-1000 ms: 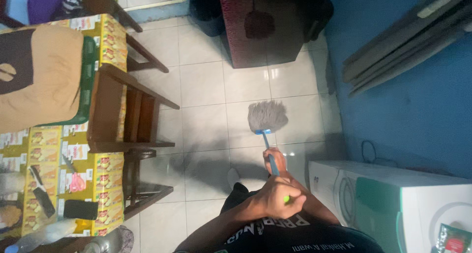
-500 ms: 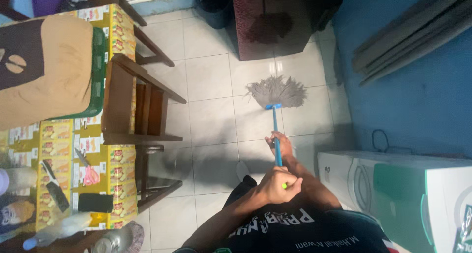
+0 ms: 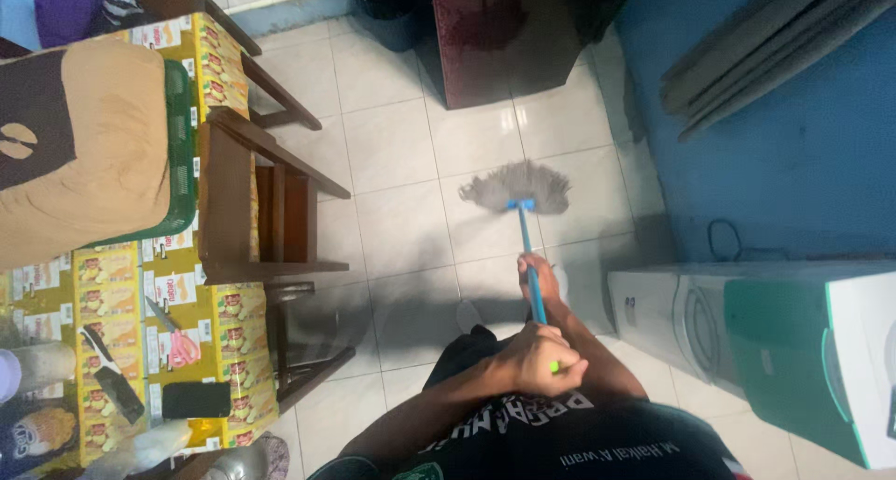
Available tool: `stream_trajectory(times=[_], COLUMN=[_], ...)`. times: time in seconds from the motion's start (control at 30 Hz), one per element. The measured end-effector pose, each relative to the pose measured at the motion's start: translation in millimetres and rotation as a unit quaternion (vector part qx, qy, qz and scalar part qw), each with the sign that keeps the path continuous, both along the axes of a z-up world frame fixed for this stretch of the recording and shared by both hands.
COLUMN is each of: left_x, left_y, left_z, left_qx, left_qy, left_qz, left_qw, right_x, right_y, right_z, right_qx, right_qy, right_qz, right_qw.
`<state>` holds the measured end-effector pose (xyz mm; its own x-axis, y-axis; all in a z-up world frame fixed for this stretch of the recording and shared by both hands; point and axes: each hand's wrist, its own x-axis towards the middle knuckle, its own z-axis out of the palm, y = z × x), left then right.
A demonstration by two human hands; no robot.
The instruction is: The person mops the tiled floor using a mop, moving it back and forth across different sections of the room.
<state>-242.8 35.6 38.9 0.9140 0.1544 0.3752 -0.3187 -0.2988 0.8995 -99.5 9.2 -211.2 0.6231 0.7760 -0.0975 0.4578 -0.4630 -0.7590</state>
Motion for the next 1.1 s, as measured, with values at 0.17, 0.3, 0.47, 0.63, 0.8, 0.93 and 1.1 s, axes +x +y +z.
stream_trajectory(times=[0.17,0.3,0.47,0.63,0.8,0.93,1.1], left_x=[-9,-18,-25,-30,-26,-35,-10], left_y=[11,20,21,2,-13,-26,-47], left_z=[-26,12,51,33,-41,-61,-20], left_qx=[-0.016,-0.021,0.000,0.033,0.059,0.071,0.020], left_qy=[0.043,0.028,0.058,0.012,0.119,0.061,0.056], left_qz=[0.040,0.101,0.043,0.009,-0.101,-0.016,-0.052], left_qw=[0.998,0.994,0.997,0.999,0.986,0.995,0.997], right_x=[6,-8,-29,-25,-9,-4,1], right_y=[27,24,-1,-12,-2,0,-31], right_z=[-3,-1,6,10,5,6,20], right_qx=[0.071,0.016,0.040,0.068,0.113,0.123,0.150], right_qy=[-0.031,-0.034,-0.066,-0.080,-0.044,-0.035,-0.024], right_qz=[0.021,0.004,0.043,0.069,0.070,0.078,0.074], right_qw=[0.997,0.999,0.996,0.992,0.990,0.989,0.986])
